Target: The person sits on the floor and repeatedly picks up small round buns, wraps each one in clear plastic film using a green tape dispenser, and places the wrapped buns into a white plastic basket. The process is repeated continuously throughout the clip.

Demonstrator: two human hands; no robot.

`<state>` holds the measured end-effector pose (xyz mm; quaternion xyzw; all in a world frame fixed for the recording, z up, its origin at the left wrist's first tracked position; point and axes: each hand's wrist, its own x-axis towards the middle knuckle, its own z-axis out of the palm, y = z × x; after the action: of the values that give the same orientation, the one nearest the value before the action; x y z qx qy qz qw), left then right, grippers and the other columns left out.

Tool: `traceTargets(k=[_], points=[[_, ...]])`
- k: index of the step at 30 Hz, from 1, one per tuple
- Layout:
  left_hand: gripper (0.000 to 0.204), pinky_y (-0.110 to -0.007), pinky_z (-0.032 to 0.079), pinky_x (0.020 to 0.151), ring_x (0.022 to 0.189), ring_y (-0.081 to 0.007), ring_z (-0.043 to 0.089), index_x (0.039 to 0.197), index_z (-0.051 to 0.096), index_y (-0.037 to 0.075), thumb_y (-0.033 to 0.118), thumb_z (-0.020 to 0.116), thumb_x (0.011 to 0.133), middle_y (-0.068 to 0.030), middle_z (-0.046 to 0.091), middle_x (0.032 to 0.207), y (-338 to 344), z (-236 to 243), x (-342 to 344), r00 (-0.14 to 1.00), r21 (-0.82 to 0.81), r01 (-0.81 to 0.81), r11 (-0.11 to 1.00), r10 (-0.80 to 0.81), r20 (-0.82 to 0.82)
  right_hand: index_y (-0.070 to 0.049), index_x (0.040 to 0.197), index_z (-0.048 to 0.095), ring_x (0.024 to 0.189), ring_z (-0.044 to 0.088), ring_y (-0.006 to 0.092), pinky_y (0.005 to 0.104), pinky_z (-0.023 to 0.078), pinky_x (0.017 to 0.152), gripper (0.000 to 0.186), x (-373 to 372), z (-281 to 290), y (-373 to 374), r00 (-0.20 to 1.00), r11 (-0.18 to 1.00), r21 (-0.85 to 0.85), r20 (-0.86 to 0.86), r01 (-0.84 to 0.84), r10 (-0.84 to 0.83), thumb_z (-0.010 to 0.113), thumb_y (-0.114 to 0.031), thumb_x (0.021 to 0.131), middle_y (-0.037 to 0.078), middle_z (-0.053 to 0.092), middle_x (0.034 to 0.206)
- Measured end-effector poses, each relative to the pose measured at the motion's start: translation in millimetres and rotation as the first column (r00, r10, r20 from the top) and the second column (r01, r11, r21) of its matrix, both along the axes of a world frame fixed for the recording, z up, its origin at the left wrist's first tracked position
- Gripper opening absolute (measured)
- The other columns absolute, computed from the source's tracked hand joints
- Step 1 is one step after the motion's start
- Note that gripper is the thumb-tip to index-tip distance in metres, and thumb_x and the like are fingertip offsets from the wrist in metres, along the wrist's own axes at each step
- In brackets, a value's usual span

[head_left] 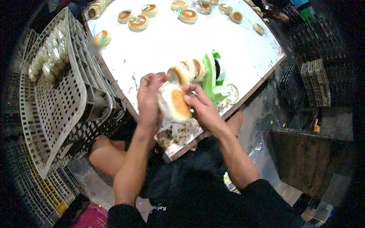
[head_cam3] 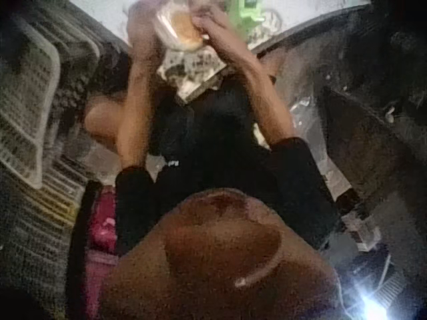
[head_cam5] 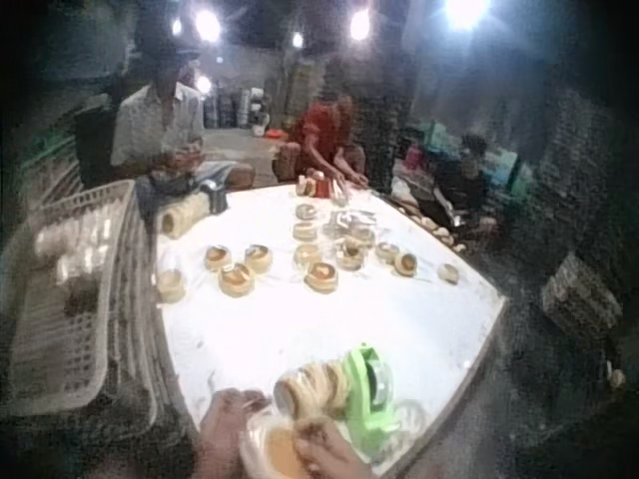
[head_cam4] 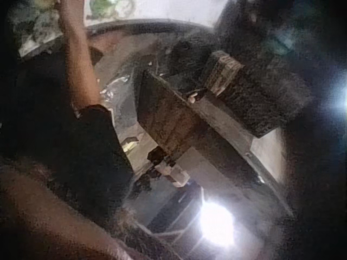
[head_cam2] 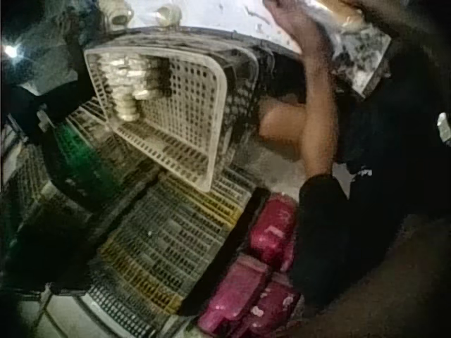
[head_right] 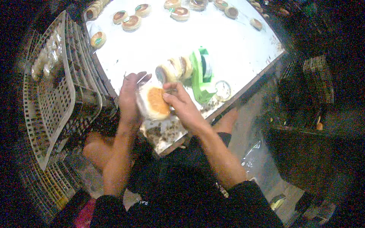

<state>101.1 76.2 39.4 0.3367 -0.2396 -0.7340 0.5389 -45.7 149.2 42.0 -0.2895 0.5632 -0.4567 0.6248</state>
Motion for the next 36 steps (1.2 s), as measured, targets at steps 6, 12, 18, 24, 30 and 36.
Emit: traceTargets(k=[6, 12, 18, 24, 30, 36], points=[[0.088, -0.04, 0.041, 0.109, 0.13, -0.0342, 0.047, 0.146, 0.025, -0.01, 0.024, 0.077, 0.085, -0.0289, 0.042, 0.141, -34.5, -21.6, 25.5, 0.753, -0.097, 0.189, 0.977, -0.081, 0.653, -0.001, 0.131, 0.046, 0.126, 0.051, 0.0277, 0.0403, 0.041, 0.105, 0.046, -68.4, 12.6, -94.7, 0.699, 0.917, -0.367, -0.697, -0.156, -0.16, 0.056, -0.004, 0.086, 0.017, 0.054, 0.131], [0.094, -0.048, 0.032, 0.114, 0.146, -0.0415, 0.02, 0.15, 0.01, -0.008, 0.029, 0.071, 0.09, -0.032, 0.013, 0.155, -41.0, -25.9, 1.9, 0.882, 0.008, 0.081, 0.997, -0.075, 0.466, -0.008, 0.116, 0.069, 0.118, 0.055, 0.0276, 0.0406, 0.045, 0.097, 0.034, -194.8, -21.6, -260.9, 0.692, 0.999, -0.044, -0.721, 0.003, -0.034, 0.058, -0.033, 0.096, 0.01, 0.061, 0.128], [0.078, -0.046, 0.037, 0.11, 0.137, -0.0378, 0.037, 0.147, 0.026, -0.006, 0.031, 0.068, 0.092, -0.0284, 0.031, 0.149, -54.5, -18.9, 21.9, 0.797, -0.068, 0.062, 0.996, -0.009, 0.604, 0.002, 0.106, 0.069, 0.086, 0.063, 0.0193, 0.0284, 0.052, 0.074, 0.033, -207.0, -55.2, -336.9, 0.883, 0.954, -0.196, -0.374, 0.225, -0.285, 0.067, -0.028, 0.093, 0.011, 0.067, 0.105], [0.087, -0.045, 0.03, 0.114, 0.135, -0.0379, 0.039, 0.148, 0.025, -0.007, 0.025, 0.076, 0.084, -0.0277, 0.036, 0.147, -65.2, -21.0, 41.0, 0.399, -0.424, 0.122, 0.897, 0.347, 0.849, 0.003, 0.101, 0.071, 0.073, 0.065, 0.0178, 0.0339, 0.053, 0.07, 0.033, -55.7, 41.0, -235.9, 0.569, 0.775, -0.383, -0.821, -0.503, -0.037, 0.067, -0.029, 0.094, 0.01, 0.069, 0.079], [0.03, -0.029, 0.053, 0.082, 0.093, -0.0136, 0.065, 0.113, 0.06, -0.006, 0.015, 0.07, 0.093, -0.0081, 0.068, 0.104, -51.2, 2.9, 33.0, 0.878, -0.283, 0.215, 0.935, -0.058, 0.475, -0.002, 0.136, 0.045, 0.126, 0.048, 0.0397, 0.045, 0.043, 0.102, 0.061, 5.5, 57.5, -79.1, 0.503, 0.626, -0.705, -0.695, -0.334, -0.514, 0.074, -0.017, 0.084, 0.026, 0.041, 0.14], [0.061, -0.032, 0.051, 0.089, 0.096, -0.0192, 0.064, 0.121, 0.061, -0.004, 0.048, 0.034, 0.106, -0.0129, 0.067, 0.109, -22.3, -7.9, 16.2, 0.792, -0.25, 0.04, 0.967, 0.121, 0.598, 0.001, 0.134, 0.043, 0.125, 0.05, 0.0257, 0.0351, 0.044, 0.102, 0.042, 39.8, -2.1, -11.3, 0.962, 0.856, -0.508, -0.177, 0.089, -0.205, 0.058, -0.016, 0.099, 0.019, 0.049, 0.134]])
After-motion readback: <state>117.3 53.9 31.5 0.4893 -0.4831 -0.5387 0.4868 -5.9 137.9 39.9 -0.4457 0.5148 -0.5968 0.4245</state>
